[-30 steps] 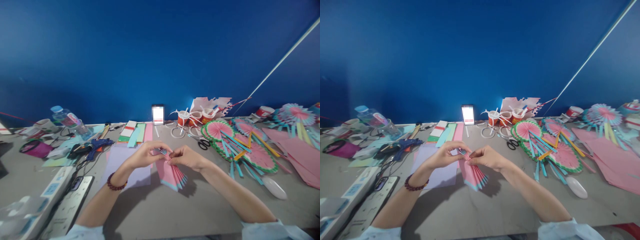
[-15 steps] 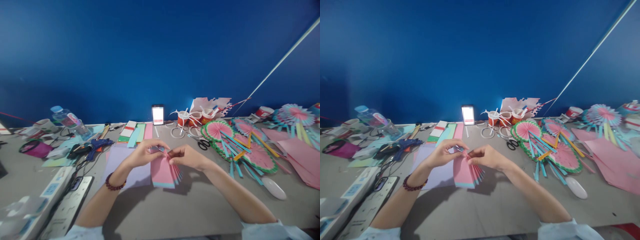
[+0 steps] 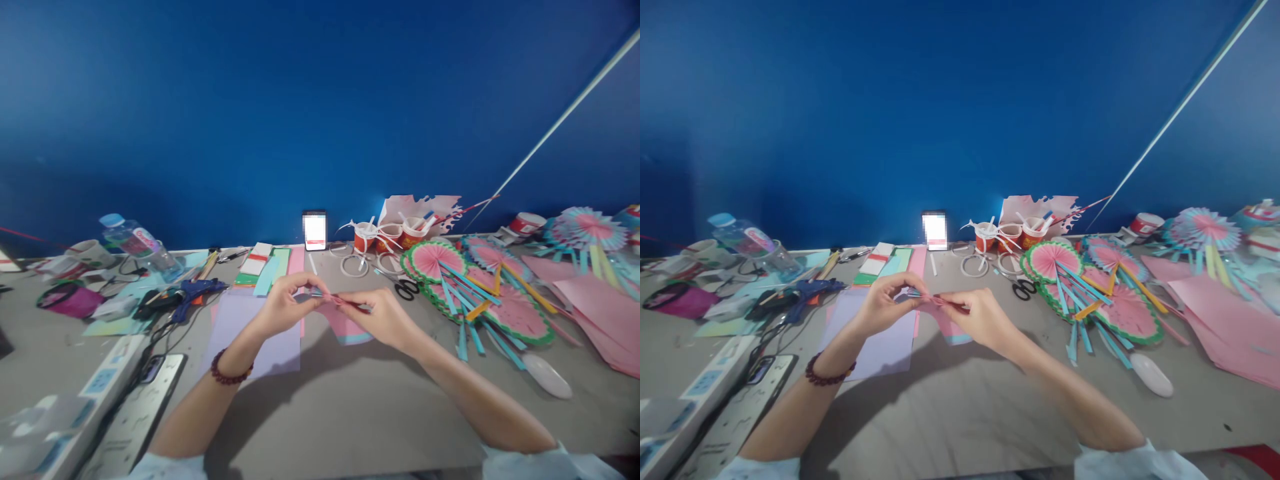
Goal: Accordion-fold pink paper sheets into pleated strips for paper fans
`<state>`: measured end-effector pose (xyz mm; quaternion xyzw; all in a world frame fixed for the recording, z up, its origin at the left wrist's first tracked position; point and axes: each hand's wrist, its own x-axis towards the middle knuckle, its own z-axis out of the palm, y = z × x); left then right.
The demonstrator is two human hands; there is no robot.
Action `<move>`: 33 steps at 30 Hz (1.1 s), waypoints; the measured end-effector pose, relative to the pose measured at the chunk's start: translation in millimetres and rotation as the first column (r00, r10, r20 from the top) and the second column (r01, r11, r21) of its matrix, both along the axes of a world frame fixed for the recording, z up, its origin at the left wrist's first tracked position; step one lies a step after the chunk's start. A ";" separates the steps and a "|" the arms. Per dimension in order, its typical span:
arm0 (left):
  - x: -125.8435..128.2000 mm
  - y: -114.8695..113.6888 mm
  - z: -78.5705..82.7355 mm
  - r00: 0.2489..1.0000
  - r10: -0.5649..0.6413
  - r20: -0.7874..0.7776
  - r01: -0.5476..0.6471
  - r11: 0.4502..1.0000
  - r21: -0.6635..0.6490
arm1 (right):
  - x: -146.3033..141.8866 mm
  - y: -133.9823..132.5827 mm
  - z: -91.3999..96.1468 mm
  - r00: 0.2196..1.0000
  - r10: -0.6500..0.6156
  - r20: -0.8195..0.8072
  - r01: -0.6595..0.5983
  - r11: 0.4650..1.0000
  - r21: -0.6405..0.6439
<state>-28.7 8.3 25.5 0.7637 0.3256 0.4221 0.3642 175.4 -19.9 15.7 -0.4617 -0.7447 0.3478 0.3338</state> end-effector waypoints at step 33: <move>2.2 -8.1 5.0 0.942 0.011 -0.336 0.081 0.962 0.259 | -5.9 2.9 -11.9 1.000 0.011 0.027 -0.021 0.903 0.429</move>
